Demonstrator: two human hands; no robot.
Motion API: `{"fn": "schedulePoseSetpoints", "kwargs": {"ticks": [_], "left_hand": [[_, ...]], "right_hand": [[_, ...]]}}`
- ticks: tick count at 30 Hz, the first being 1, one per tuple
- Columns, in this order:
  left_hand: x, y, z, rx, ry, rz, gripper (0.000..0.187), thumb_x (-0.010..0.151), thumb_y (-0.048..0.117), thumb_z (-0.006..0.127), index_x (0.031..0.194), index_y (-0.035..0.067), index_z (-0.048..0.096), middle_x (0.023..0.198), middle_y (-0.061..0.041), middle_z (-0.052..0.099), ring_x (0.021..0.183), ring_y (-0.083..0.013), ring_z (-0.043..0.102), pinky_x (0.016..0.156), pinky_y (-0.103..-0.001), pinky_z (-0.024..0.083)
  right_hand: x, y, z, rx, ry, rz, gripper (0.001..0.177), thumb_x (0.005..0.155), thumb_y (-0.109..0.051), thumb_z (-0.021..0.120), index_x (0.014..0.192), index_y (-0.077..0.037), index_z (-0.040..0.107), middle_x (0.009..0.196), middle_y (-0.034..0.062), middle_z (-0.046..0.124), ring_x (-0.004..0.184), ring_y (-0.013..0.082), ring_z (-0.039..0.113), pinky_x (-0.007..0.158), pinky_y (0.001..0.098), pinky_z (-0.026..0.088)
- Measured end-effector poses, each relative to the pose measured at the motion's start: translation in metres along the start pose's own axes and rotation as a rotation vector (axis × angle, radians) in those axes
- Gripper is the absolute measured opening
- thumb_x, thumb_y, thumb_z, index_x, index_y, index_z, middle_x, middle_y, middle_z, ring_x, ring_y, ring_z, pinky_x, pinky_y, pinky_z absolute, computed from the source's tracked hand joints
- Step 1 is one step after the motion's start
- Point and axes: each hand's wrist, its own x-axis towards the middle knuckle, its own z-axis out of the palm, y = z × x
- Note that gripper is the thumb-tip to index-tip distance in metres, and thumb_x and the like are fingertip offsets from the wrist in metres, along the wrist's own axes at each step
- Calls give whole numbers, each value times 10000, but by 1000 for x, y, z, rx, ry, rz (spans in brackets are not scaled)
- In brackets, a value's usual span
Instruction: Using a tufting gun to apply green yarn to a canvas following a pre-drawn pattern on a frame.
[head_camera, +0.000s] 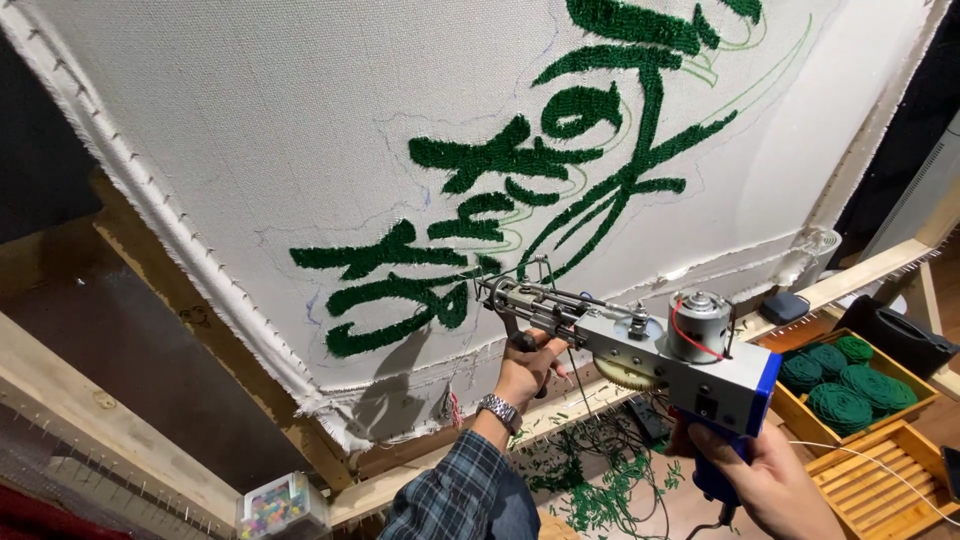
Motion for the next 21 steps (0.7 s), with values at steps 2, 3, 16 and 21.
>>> {"fn": "schedulePoseSetpoints", "kwargs": {"ticks": [2, 3, 16, 21], "left_hand": [[-1, -4, -1, -25, -20, -9, 437, 927, 36, 762, 672, 175, 435, 646, 7, 496, 498, -200, 702, 411, -270, 488], [-2, -6, -2, -49, -39, -18, 371, 920, 47, 778, 730, 170, 484, 644, -13, 559, 507, -191, 703, 419, -286, 512], [-37, 69, 22, 425, -73, -186, 244, 866, 285, 825, 906, 75, 707, 1200, -76, 747, 600, -111, 662, 727, -266, 583], [-32, 71, 21, 273, -139, -182, 318, 792, 236, 880, 913, 78, 632, 1103, -146, 777, 577, -126, 629, 507, -226, 577]], "right_hand": [[7, 17, -2, 89, 34, -7, 472, 931, 12, 617, 1397, 80, 598, 1035, 415, 745, 887, 494, 680, 709, 560, 487], [10, 26, -2, 181, 67, -13, 441, 919, 100, 634, 1357, 140, 607, 992, 417, 665, 814, 493, 588, 713, 590, 470], [-35, -23, 52, 109, 362, 126, 531, 881, 1, 782, 1345, 47, 529, 916, 348, 635, 743, 444, 589, 643, 568, 525], [-29, -10, 51, 182, 355, 43, 315, 877, -22, 808, 1108, 106, 637, 725, 291, 575, 569, 394, 535, 483, 507, 448]]}}
